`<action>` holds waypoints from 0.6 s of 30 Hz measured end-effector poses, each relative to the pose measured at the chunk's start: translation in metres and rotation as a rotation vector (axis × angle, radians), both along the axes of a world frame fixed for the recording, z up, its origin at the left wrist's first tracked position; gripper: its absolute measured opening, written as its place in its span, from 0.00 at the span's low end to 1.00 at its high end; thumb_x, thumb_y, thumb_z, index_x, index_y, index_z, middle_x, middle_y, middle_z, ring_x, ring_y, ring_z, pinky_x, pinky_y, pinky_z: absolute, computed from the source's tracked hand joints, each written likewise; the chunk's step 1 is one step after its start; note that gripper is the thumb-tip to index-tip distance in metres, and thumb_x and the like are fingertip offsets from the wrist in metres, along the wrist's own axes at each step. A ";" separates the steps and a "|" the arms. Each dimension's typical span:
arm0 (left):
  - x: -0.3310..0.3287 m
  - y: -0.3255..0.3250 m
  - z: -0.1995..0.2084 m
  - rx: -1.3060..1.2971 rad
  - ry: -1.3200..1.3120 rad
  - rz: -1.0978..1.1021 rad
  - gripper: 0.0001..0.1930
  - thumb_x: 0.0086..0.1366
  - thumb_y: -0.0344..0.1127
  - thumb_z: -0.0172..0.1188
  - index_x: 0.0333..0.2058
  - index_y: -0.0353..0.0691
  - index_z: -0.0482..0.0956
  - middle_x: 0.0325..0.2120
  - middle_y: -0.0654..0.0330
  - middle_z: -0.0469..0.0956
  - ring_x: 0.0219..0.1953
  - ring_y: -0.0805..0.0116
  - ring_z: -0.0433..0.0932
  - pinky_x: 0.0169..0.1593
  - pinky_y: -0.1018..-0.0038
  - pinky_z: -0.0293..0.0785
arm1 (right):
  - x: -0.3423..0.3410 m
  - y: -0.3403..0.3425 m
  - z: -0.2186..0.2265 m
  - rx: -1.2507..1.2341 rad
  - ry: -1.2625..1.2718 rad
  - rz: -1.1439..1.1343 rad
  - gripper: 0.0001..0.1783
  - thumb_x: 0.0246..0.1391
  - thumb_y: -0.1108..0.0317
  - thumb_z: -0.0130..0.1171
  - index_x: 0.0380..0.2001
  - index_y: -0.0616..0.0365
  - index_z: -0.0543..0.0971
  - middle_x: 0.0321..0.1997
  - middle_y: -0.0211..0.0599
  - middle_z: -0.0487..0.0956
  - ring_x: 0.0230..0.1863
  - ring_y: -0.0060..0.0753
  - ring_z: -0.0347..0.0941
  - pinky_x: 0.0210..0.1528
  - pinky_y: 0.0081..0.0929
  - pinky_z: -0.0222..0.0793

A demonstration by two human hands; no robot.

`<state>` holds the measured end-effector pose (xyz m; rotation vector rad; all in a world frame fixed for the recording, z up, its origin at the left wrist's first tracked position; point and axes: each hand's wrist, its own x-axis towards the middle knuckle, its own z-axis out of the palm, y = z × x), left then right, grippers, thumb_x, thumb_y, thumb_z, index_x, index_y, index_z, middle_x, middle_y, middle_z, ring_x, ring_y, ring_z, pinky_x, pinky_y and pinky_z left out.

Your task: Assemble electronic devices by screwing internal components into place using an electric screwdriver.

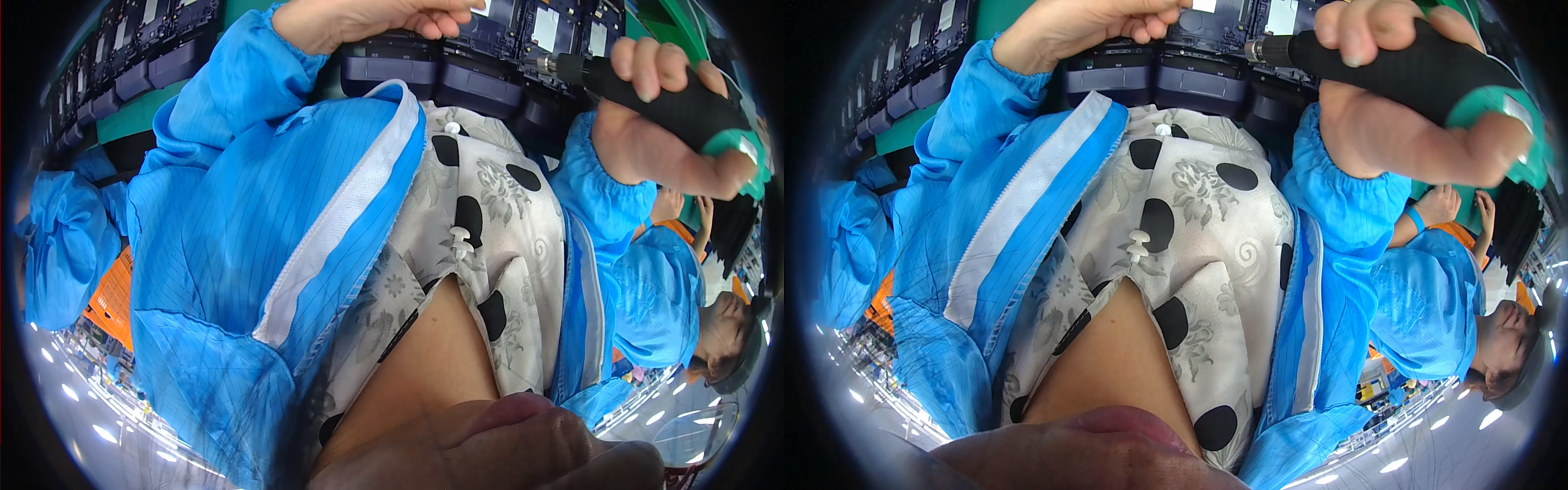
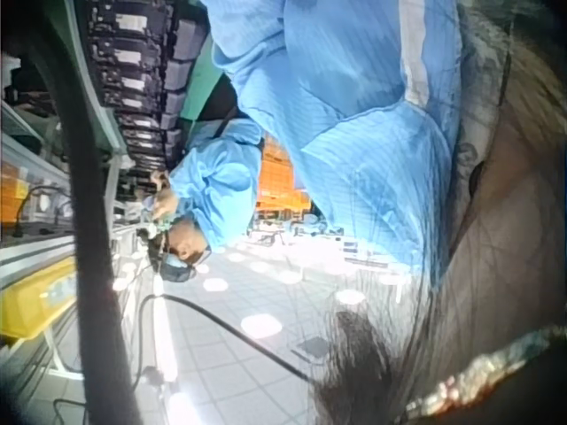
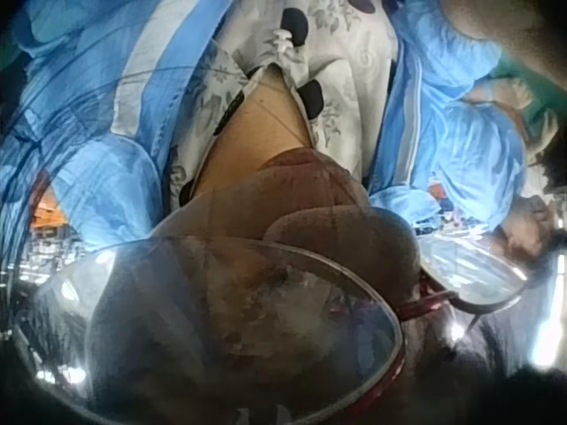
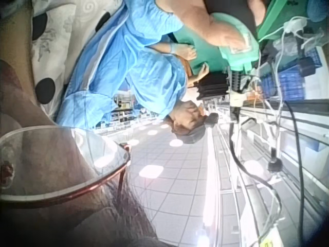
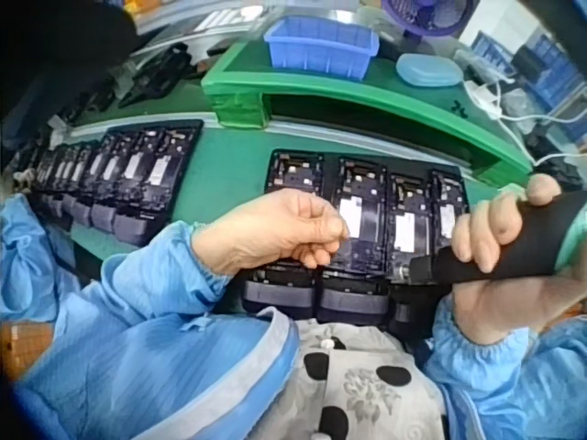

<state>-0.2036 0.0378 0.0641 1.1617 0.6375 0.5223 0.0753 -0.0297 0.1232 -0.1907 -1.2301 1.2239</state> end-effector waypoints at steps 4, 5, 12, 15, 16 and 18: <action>0.012 -0.003 0.006 0.037 0.117 -0.092 0.12 0.67 0.40 0.62 0.38 0.34 0.81 0.31 0.61 0.82 0.28 0.77 0.80 0.31 0.83 0.77 | -0.004 0.000 0.020 0.089 -0.055 -0.085 0.46 0.38 0.18 0.52 0.41 0.47 0.83 0.29 0.34 0.72 0.28 0.32 0.66 0.34 0.36 0.58; 0.016 -0.002 0.005 -0.018 0.122 -0.113 0.13 0.68 0.39 0.61 0.40 0.33 0.81 0.31 0.60 0.82 0.29 0.76 0.81 0.32 0.83 0.79 | -0.007 0.001 0.023 0.103 -0.050 -0.082 0.46 0.38 0.18 0.52 0.41 0.47 0.83 0.29 0.34 0.72 0.28 0.32 0.66 0.34 0.36 0.58; 0.019 -0.011 0.008 -0.152 -0.071 -0.034 0.16 0.69 0.39 0.59 0.47 0.32 0.79 0.32 0.57 0.83 0.33 0.72 0.85 0.37 0.83 0.84 | -0.012 0.011 0.023 0.286 -0.122 -0.030 0.47 0.41 0.17 0.50 0.49 0.46 0.81 0.36 0.40 0.76 0.33 0.38 0.70 0.39 0.45 0.65; 0.021 -0.011 0.007 -0.175 -0.098 -0.021 0.15 0.70 0.39 0.58 0.46 0.33 0.79 0.32 0.58 0.83 0.32 0.73 0.84 0.36 0.83 0.84 | -0.016 0.010 0.023 0.323 -0.140 -0.075 0.48 0.41 0.17 0.50 0.49 0.47 0.81 0.36 0.40 0.76 0.33 0.37 0.70 0.38 0.45 0.65; 0.022 -0.010 0.006 -0.175 -0.097 -0.024 0.15 0.70 0.39 0.58 0.46 0.33 0.79 0.32 0.58 0.83 0.32 0.73 0.84 0.36 0.83 0.84 | -0.017 0.012 0.023 0.323 -0.140 -0.078 0.48 0.41 0.17 0.50 0.49 0.47 0.81 0.36 0.40 0.76 0.33 0.37 0.70 0.38 0.45 0.65; 0.023 -0.009 0.003 -0.142 -0.100 -0.015 0.13 0.70 0.39 0.57 0.45 0.34 0.79 0.31 0.58 0.82 0.32 0.74 0.84 0.36 0.83 0.84 | -0.018 0.013 0.023 0.359 -0.133 -0.092 0.48 0.42 0.17 0.49 0.48 0.48 0.80 0.35 0.41 0.77 0.32 0.37 0.70 0.37 0.45 0.65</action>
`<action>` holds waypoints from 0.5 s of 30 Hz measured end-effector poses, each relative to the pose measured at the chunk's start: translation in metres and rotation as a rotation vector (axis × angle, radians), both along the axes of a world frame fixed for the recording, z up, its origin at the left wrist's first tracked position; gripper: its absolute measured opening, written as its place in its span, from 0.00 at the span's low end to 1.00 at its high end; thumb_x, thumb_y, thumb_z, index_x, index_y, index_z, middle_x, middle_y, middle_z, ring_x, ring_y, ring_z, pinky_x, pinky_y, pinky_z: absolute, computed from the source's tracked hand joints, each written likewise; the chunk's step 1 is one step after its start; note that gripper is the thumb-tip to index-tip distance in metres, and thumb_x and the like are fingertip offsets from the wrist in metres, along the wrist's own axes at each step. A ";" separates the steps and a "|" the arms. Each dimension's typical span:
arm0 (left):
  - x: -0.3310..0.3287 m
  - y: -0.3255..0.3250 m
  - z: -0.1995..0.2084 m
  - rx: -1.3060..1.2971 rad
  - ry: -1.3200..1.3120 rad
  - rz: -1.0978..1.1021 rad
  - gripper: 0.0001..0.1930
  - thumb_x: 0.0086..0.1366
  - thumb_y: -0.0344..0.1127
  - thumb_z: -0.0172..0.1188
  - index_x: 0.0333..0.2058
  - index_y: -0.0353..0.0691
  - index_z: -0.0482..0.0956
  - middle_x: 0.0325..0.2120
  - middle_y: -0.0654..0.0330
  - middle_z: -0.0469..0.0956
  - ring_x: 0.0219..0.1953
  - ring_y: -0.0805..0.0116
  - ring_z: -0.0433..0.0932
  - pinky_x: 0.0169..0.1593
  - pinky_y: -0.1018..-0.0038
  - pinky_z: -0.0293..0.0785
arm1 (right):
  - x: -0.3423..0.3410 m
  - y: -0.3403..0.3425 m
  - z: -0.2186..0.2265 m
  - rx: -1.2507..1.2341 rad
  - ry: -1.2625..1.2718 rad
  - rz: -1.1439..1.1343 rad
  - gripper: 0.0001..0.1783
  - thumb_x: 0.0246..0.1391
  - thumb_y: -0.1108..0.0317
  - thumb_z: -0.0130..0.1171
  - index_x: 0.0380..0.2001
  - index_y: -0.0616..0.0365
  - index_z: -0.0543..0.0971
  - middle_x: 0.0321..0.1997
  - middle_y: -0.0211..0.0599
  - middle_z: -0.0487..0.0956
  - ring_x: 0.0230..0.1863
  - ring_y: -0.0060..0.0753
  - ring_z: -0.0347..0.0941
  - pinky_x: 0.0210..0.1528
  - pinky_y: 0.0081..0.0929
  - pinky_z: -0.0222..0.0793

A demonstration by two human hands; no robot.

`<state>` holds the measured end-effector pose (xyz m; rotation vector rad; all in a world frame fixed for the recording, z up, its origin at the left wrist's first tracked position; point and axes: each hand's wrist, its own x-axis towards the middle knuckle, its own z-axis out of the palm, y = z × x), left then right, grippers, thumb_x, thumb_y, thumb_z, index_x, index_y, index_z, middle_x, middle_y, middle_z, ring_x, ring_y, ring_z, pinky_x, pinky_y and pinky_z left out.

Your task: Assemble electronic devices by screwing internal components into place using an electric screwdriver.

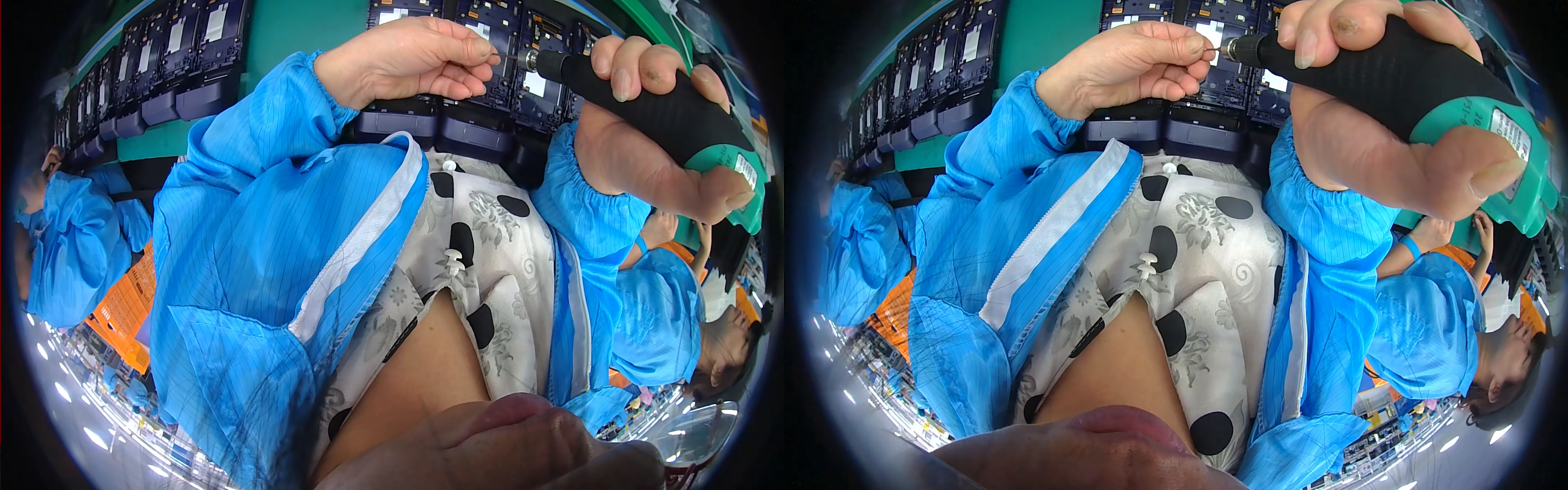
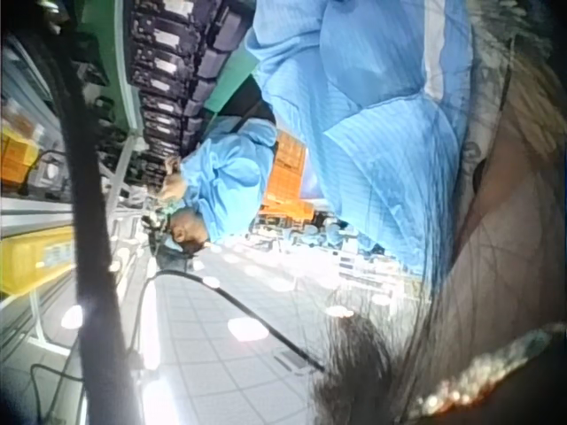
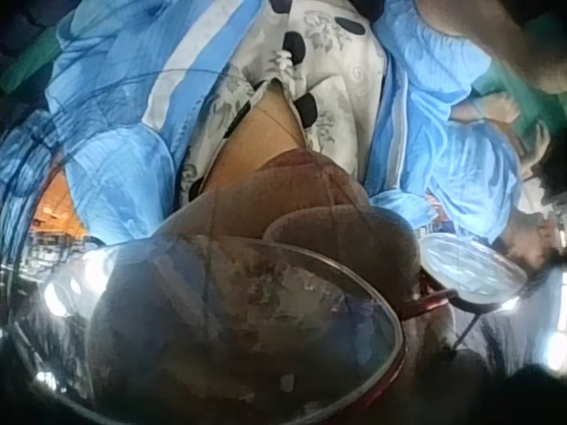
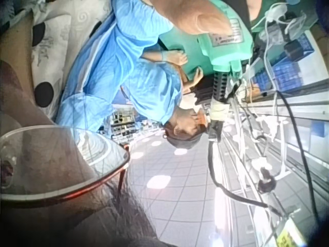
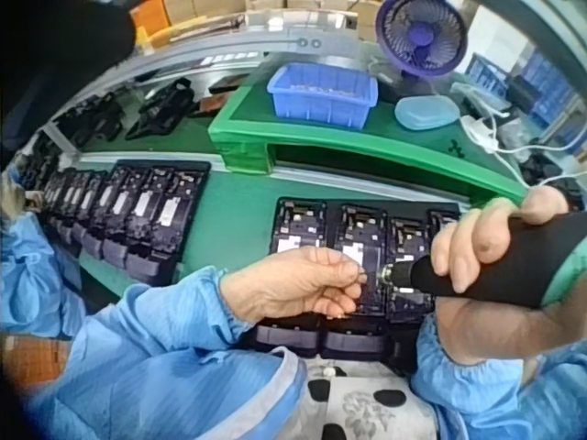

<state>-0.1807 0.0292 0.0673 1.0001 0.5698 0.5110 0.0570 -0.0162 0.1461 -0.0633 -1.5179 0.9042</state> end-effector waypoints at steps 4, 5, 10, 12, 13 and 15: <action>0.000 -0.002 0.002 0.002 -0.039 0.009 0.13 0.71 0.39 0.56 0.44 0.35 0.79 0.32 0.59 0.81 0.32 0.74 0.83 0.36 0.84 0.83 | -0.003 0.001 0.003 -0.066 0.030 0.029 0.48 0.41 0.17 0.49 0.47 0.48 0.81 0.34 0.40 0.76 0.31 0.36 0.70 0.36 0.43 0.65; 0.000 -0.002 0.002 0.009 -0.038 0.011 0.12 0.71 0.39 0.56 0.44 0.35 0.79 0.32 0.59 0.81 0.32 0.74 0.83 0.37 0.83 0.83 | -0.003 0.002 0.003 -0.091 0.063 0.033 0.48 0.41 0.17 0.49 0.46 0.48 0.81 0.33 0.40 0.76 0.30 0.36 0.70 0.36 0.43 0.65; -0.001 0.001 -0.006 -0.013 -0.082 -0.028 0.12 0.71 0.38 0.55 0.44 0.36 0.78 0.31 0.60 0.81 0.32 0.75 0.83 0.36 0.84 0.83 | 0.003 0.004 0.002 -0.153 0.089 0.012 0.48 0.39 0.16 0.50 0.43 0.48 0.83 0.30 0.38 0.75 0.29 0.35 0.70 0.35 0.41 0.64; -0.002 0.001 -0.005 0.009 -0.082 -0.043 0.12 0.72 0.38 0.54 0.45 0.36 0.78 0.32 0.60 0.81 0.32 0.75 0.83 0.38 0.85 0.83 | 0.003 0.005 0.002 -0.166 0.097 -0.004 0.47 0.38 0.16 0.51 0.41 0.48 0.83 0.29 0.38 0.74 0.28 0.35 0.70 0.35 0.41 0.64; -0.001 0.001 -0.006 0.005 -0.082 -0.045 0.12 0.72 0.38 0.54 0.45 0.36 0.78 0.32 0.60 0.81 0.32 0.75 0.83 0.38 0.85 0.83 | 0.003 0.004 0.002 -0.169 0.097 -0.006 0.47 0.38 0.16 0.51 0.41 0.48 0.83 0.29 0.38 0.74 0.28 0.35 0.70 0.35 0.41 0.64; 0.001 0.000 -0.012 0.019 -0.029 0.047 0.11 0.69 0.41 0.59 0.40 0.39 0.80 0.26 0.59 0.79 0.27 0.76 0.80 0.29 0.83 0.78 | 0.000 0.003 0.003 -0.141 0.095 -0.043 0.47 0.37 0.16 0.51 0.41 0.48 0.83 0.29 0.38 0.74 0.27 0.35 0.69 0.33 0.41 0.63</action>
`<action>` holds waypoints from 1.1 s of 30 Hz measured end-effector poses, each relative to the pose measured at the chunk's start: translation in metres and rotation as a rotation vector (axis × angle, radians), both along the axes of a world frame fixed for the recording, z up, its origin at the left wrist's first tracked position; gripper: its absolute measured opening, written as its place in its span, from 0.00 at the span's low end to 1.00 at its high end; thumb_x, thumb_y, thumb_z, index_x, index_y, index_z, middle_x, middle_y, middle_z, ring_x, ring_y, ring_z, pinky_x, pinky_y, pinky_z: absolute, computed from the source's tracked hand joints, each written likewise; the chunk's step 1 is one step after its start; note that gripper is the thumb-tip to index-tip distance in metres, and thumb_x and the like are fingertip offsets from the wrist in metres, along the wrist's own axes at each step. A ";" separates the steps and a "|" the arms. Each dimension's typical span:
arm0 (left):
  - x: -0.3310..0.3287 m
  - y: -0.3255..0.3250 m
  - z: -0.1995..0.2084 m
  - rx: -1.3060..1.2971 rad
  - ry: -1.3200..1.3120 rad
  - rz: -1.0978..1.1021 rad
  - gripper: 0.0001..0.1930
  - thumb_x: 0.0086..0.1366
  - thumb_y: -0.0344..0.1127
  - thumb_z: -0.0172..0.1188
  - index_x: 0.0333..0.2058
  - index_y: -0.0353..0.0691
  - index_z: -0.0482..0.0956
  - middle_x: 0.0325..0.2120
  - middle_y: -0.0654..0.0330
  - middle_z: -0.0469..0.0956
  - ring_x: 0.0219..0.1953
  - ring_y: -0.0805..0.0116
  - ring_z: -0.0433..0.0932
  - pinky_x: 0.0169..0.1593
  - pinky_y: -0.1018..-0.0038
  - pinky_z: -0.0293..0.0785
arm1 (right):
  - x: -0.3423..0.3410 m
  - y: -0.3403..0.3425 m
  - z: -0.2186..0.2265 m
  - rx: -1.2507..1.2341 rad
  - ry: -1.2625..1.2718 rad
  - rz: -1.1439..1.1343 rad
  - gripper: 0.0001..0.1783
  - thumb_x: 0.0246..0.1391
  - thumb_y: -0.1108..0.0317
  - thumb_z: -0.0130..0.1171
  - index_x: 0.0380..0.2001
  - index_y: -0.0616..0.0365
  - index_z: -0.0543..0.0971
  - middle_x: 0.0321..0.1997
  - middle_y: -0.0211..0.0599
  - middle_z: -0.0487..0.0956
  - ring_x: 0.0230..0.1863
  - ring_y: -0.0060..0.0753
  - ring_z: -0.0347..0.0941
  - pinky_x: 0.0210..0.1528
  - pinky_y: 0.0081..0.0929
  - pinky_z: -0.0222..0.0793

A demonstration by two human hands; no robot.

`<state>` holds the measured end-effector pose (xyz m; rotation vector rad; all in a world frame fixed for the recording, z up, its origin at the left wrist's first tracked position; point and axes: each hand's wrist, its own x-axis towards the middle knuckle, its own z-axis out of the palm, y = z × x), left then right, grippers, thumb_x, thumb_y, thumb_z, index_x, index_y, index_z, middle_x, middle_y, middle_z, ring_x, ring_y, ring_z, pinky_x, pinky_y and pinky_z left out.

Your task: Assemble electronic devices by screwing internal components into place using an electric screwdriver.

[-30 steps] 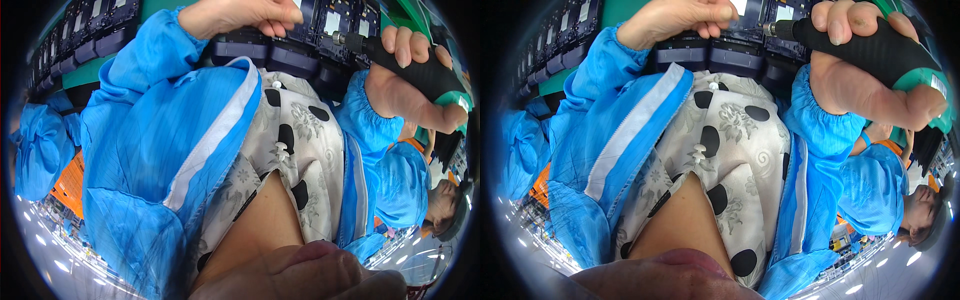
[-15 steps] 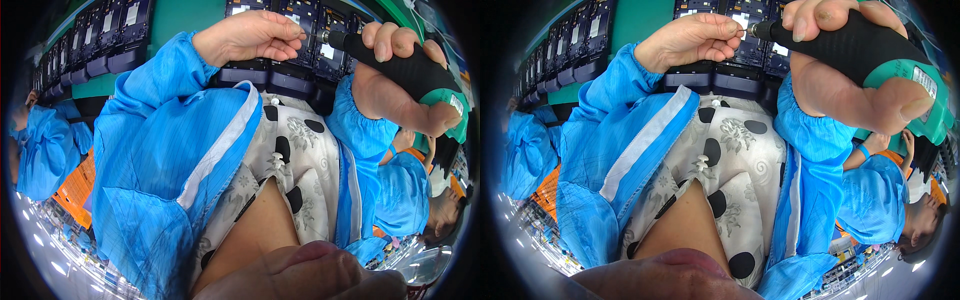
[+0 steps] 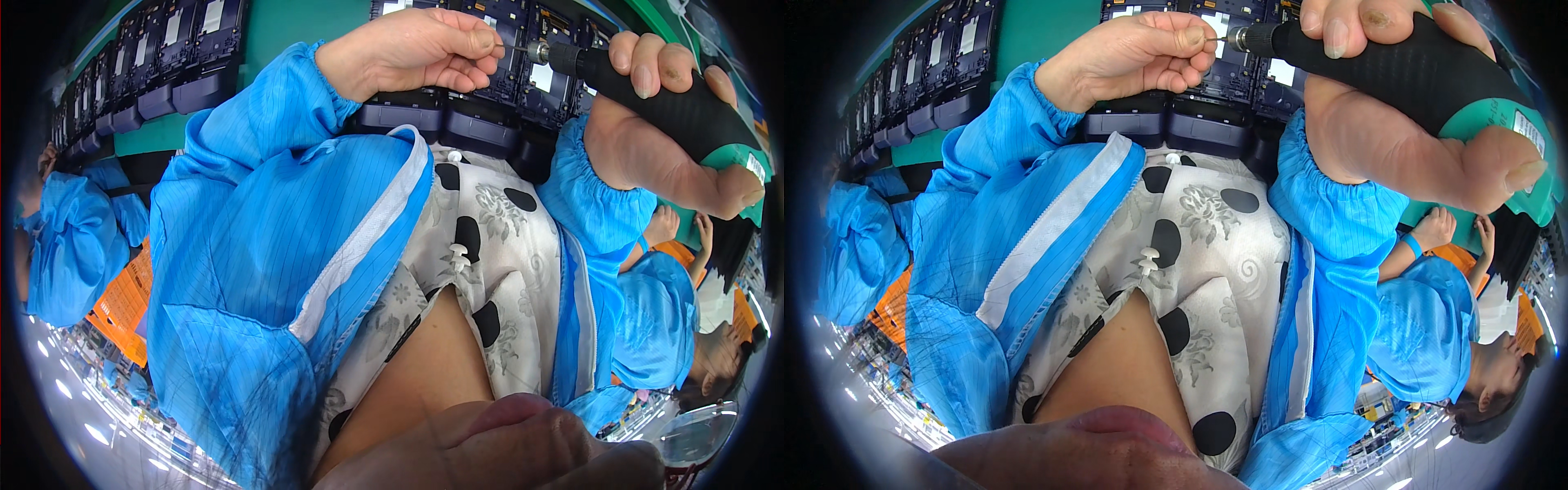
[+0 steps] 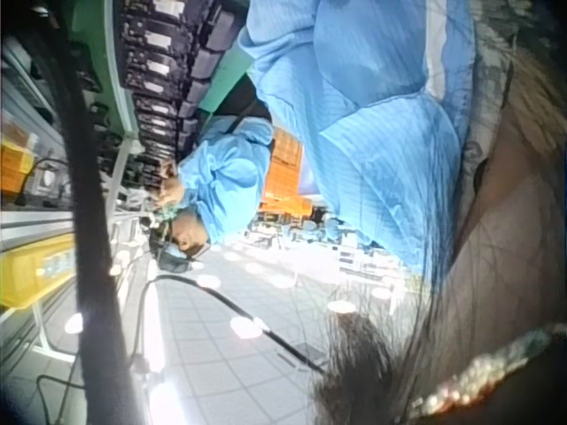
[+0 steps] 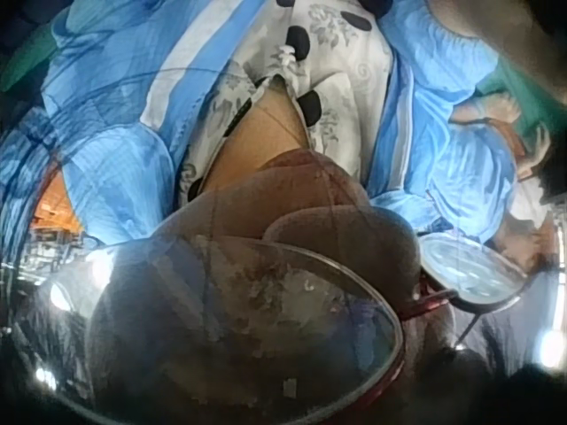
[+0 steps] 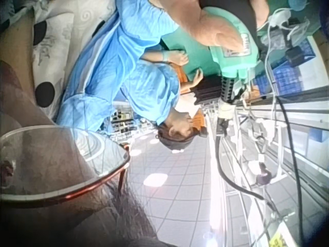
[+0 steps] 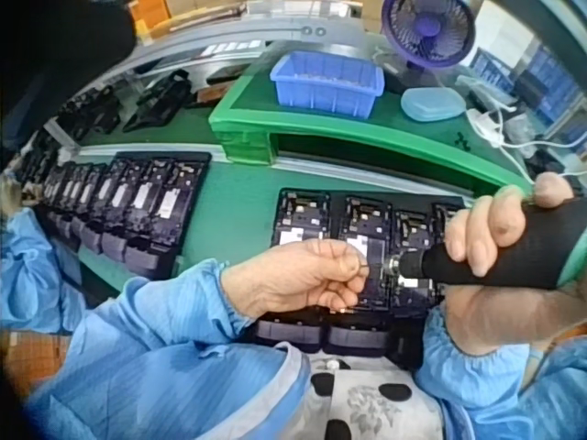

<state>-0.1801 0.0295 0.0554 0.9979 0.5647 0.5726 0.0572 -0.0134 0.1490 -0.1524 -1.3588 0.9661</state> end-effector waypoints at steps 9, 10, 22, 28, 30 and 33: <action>0.001 0.010 -0.013 -0.289 -0.220 -0.173 0.08 0.72 0.35 0.53 0.40 0.37 0.77 0.31 0.60 0.81 0.29 0.71 0.83 0.33 0.80 0.81 | 0.000 -0.003 -0.001 -0.058 0.029 -0.044 0.47 0.35 0.16 0.52 0.39 0.48 0.83 0.27 0.37 0.73 0.27 0.35 0.68 0.33 0.40 0.61; 0.001 0.010 -0.013 -0.291 -0.221 -0.174 0.08 0.72 0.35 0.53 0.40 0.37 0.77 0.31 0.60 0.81 0.29 0.71 0.83 0.33 0.80 0.81 | 0.000 -0.003 -0.001 -0.059 0.028 -0.045 0.47 0.35 0.16 0.52 0.39 0.48 0.83 0.27 0.37 0.73 0.27 0.35 0.68 0.33 0.40 0.61; 0.000 0.009 -0.013 -0.291 -0.192 -0.173 0.09 0.72 0.36 0.53 0.39 0.37 0.77 0.29 0.60 0.81 0.28 0.72 0.82 0.32 0.80 0.80 | 0.010 0.006 -0.002 0.018 -0.039 0.018 0.47 0.36 0.16 0.53 0.40 0.48 0.82 0.29 0.38 0.75 0.28 0.34 0.70 0.34 0.40 0.63; 0.000 0.008 -0.014 -0.302 -0.201 -0.187 0.09 0.72 0.36 0.52 0.39 0.38 0.78 0.29 0.61 0.81 0.28 0.72 0.82 0.33 0.80 0.80 | 0.007 0.004 -0.003 -0.014 -0.022 0.054 0.46 0.37 0.17 0.53 0.40 0.48 0.82 0.29 0.39 0.76 0.28 0.34 0.70 0.34 0.40 0.64; 0.000 0.007 -0.013 -0.289 -0.165 -0.164 0.09 0.72 0.37 0.53 0.39 0.38 0.77 0.28 0.62 0.81 0.28 0.73 0.82 0.32 0.81 0.79 | 0.008 0.006 -0.002 -0.005 -0.056 0.061 0.46 0.37 0.17 0.53 0.40 0.49 0.82 0.29 0.39 0.76 0.29 0.35 0.71 0.34 0.40 0.64; 0.001 0.003 -0.009 -0.142 -0.039 -0.099 0.10 0.72 0.39 0.54 0.38 0.38 0.77 0.27 0.63 0.80 0.27 0.75 0.80 0.32 0.82 0.78 | 0.008 0.005 -0.004 -0.006 -0.068 0.059 0.46 0.36 0.17 0.54 0.40 0.49 0.82 0.29 0.39 0.76 0.29 0.35 0.71 0.35 0.40 0.64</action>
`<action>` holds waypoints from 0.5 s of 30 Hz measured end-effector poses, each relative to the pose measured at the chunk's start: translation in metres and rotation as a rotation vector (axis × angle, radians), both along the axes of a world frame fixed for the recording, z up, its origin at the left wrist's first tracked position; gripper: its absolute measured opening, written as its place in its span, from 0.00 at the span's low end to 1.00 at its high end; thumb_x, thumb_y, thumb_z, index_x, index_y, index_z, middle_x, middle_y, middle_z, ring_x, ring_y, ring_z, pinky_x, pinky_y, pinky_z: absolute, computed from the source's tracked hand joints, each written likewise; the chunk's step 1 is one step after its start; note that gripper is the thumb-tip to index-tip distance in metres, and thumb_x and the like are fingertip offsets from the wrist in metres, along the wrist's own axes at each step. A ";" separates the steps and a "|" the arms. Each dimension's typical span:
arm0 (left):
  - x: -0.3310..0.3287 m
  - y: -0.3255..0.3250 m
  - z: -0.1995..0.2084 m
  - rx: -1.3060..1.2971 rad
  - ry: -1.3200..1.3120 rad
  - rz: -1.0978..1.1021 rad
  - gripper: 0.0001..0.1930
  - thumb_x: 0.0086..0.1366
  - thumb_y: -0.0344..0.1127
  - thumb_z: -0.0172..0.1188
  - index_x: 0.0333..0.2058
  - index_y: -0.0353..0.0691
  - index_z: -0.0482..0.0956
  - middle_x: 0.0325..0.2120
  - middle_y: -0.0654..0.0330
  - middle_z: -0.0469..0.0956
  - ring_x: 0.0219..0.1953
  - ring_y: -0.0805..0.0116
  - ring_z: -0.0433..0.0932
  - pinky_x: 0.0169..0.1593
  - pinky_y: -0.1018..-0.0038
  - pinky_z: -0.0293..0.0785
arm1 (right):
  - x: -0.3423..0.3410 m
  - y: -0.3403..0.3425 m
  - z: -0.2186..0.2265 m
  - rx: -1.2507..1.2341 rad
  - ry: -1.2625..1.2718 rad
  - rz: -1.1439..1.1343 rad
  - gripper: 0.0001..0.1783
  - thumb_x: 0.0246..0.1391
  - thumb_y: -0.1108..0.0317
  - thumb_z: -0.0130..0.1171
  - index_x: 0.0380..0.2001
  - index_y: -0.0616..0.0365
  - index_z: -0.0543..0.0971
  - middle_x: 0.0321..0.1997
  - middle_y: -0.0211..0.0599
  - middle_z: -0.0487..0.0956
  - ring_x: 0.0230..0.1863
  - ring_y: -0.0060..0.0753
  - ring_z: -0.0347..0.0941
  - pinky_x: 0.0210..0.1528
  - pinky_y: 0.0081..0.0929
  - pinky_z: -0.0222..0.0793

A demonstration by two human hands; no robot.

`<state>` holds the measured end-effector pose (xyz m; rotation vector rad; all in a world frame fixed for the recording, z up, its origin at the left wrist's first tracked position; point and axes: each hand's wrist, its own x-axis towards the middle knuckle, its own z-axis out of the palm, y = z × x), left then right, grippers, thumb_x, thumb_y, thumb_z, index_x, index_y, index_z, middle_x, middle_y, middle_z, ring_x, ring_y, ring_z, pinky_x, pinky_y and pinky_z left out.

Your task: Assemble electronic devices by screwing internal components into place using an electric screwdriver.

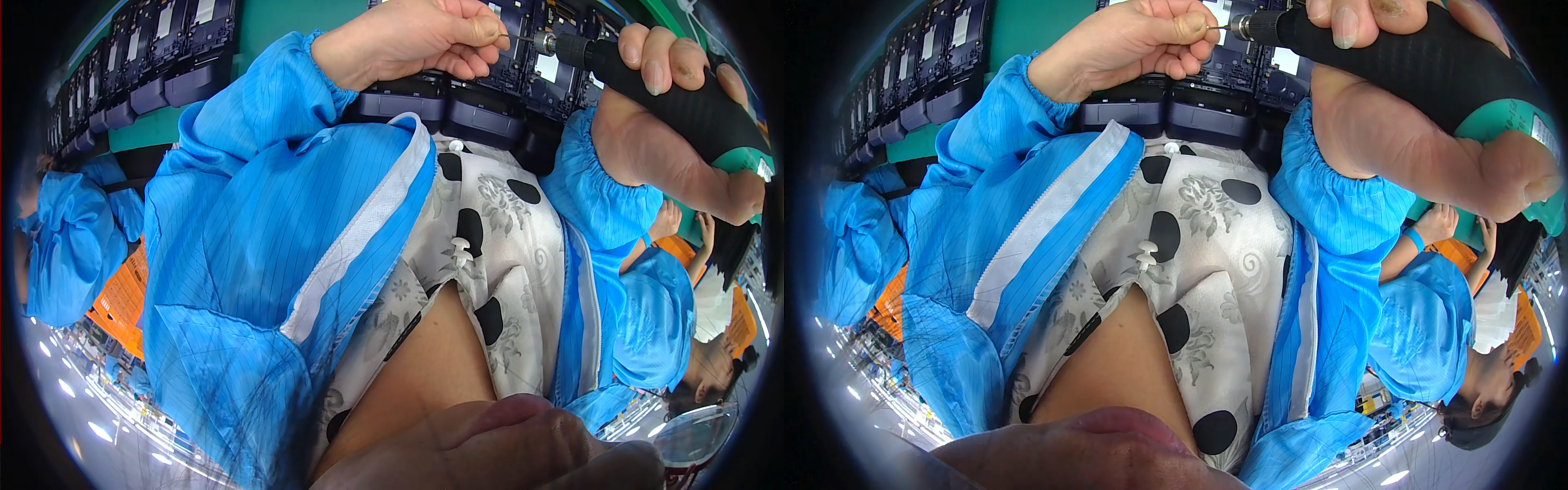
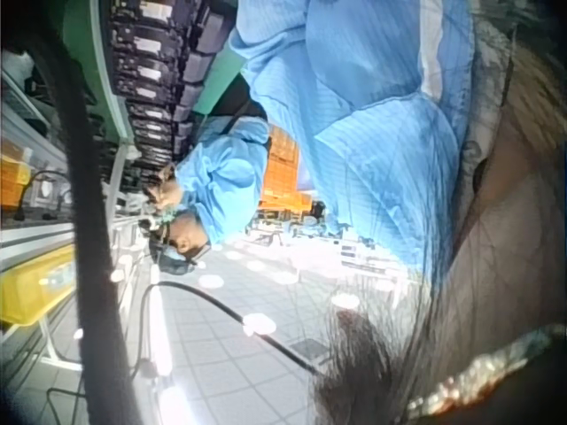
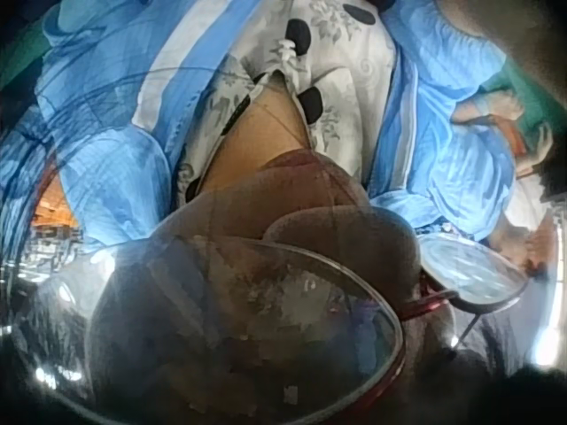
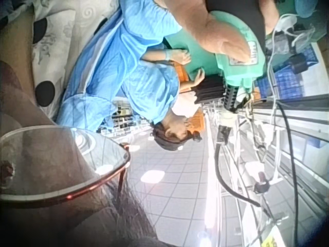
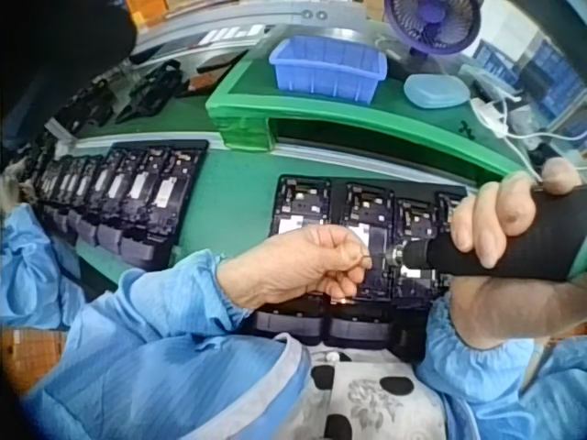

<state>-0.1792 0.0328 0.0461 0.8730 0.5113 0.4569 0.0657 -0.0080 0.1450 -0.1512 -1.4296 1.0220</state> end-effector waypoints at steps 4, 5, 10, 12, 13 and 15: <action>0.000 -0.003 0.003 0.069 0.041 0.020 0.11 0.72 0.40 0.54 0.38 0.38 0.77 0.26 0.64 0.79 0.27 0.77 0.79 0.32 0.83 0.77 | 0.002 0.002 -0.003 0.000 0.017 0.013 0.47 0.35 0.17 0.54 0.40 0.49 0.82 0.29 0.39 0.76 0.29 0.35 0.71 0.35 0.40 0.64; -0.001 -0.003 0.003 0.092 0.035 0.028 0.11 0.73 0.40 0.53 0.38 0.38 0.77 0.27 0.65 0.79 0.27 0.77 0.79 0.32 0.83 0.77 | 0.002 0.002 -0.004 -0.009 0.043 0.007 0.47 0.35 0.17 0.54 0.40 0.49 0.82 0.29 0.39 0.76 0.29 0.35 0.71 0.34 0.40 0.65; -0.001 -0.002 0.004 0.031 0.017 0.017 0.11 0.73 0.40 0.53 0.39 0.39 0.77 0.27 0.64 0.79 0.28 0.77 0.79 0.32 0.83 0.77 | -0.001 0.003 -0.005 -0.042 0.087 -0.007 0.47 0.35 0.16 0.54 0.39 0.49 0.82 0.28 0.38 0.76 0.28 0.35 0.72 0.34 0.39 0.66; -0.002 -0.002 0.003 0.034 0.018 0.006 0.11 0.73 0.40 0.53 0.39 0.39 0.77 0.27 0.65 0.79 0.27 0.77 0.79 0.32 0.83 0.76 | 0.001 0.005 -0.005 -0.027 0.053 0.007 0.47 0.35 0.16 0.54 0.39 0.49 0.82 0.27 0.38 0.76 0.27 0.35 0.72 0.34 0.39 0.66; -0.001 -0.002 0.004 0.033 0.019 0.004 0.11 0.73 0.40 0.53 0.39 0.39 0.77 0.27 0.65 0.79 0.27 0.77 0.79 0.32 0.83 0.76 | 0.002 0.006 -0.005 -0.013 0.049 0.004 0.47 0.35 0.16 0.54 0.39 0.49 0.82 0.27 0.38 0.76 0.27 0.35 0.72 0.34 0.39 0.66; -0.001 -0.002 0.004 0.041 0.034 0.014 0.11 0.73 0.39 0.53 0.38 0.38 0.77 0.26 0.65 0.79 0.27 0.78 0.79 0.32 0.84 0.76 | 0.001 0.007 -0.006 -0.012 0.049 0.001 0.47 0.35 0.16 0.53 0.39 0.49 0.82 0.27 0.38 0.76 0.27 0.35 0.72 0.34 0.39 0.66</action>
